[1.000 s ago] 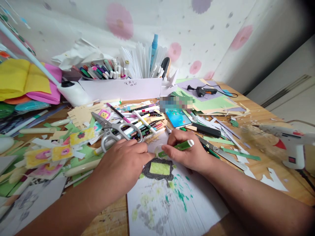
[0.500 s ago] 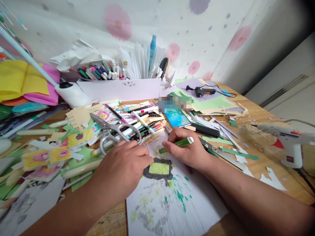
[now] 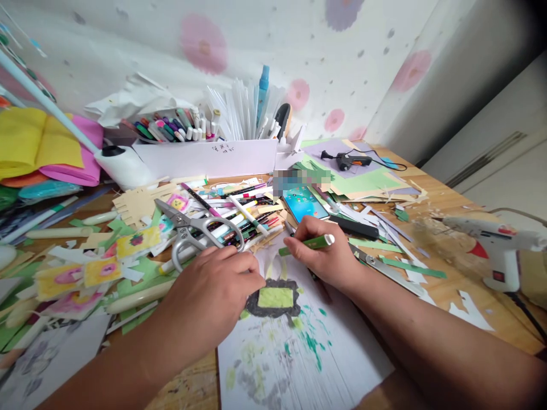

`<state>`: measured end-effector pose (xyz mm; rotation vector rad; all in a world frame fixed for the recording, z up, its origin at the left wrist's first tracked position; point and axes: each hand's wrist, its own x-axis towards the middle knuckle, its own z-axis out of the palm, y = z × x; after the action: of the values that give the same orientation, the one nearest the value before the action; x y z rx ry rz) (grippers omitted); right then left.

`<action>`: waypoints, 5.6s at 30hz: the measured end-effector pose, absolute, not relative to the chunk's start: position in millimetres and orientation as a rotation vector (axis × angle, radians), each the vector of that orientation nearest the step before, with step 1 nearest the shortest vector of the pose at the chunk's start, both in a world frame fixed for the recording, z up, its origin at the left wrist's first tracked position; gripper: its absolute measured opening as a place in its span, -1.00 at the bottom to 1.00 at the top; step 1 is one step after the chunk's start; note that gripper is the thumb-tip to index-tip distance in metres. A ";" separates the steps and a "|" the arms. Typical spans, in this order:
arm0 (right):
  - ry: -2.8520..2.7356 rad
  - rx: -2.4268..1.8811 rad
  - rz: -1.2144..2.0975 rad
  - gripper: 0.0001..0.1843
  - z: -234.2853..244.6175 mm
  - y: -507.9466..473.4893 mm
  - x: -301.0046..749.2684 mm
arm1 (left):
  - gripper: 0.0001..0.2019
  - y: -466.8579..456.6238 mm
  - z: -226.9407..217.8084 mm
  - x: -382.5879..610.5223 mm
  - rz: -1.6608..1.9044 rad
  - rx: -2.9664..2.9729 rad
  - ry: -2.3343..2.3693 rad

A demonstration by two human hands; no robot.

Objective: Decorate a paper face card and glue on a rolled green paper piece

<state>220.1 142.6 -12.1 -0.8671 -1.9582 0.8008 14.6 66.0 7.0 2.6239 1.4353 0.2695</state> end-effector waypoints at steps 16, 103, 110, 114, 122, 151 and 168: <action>-1.974 -0.761 0.977 -0.70 -14.8 136.7 213.9 | -0.64 66.1 4.8 16.4 0.181 2.694 1.549; -2.009 -0.691 1.016 -0.73 -14.1 137.3 213.8 | -0.61 66.3 7.0 10.8 0.162 2.753 1.363; -2.006 -0.672 1.002 -0.72 -15.7 137.9 213.4 | -0.60 66.0 5.3 11.1 0.206 2.744 1.397; -2.028 -0.694 1.037 -0.72 -14.4 138.1 214.0 | -0.55 65.7 5.8 12.1 0.163 2.771 1.389; -2.003 -0.696 0.991 -0.70 -17.2 137.6 208.7 | -0.56 65.3 10.0 12.0 0.136 2.750 1.366; -1.929 -0.866 1.031 -0.71 -8.6 137.2 215.3 | -0.59 68.4 7.8 8.5 0.223 2.674 1.481; -1.958 -0.834 1.020 -0.73 -9.2 133.5 212.8 | -0.63 68.6 15.4 5.2 0.166 2.656 1.438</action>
<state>212.8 133.5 -9.2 -0.8342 -1.9578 1.0200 5.2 68.6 15.4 2.6565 1.4381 0.1664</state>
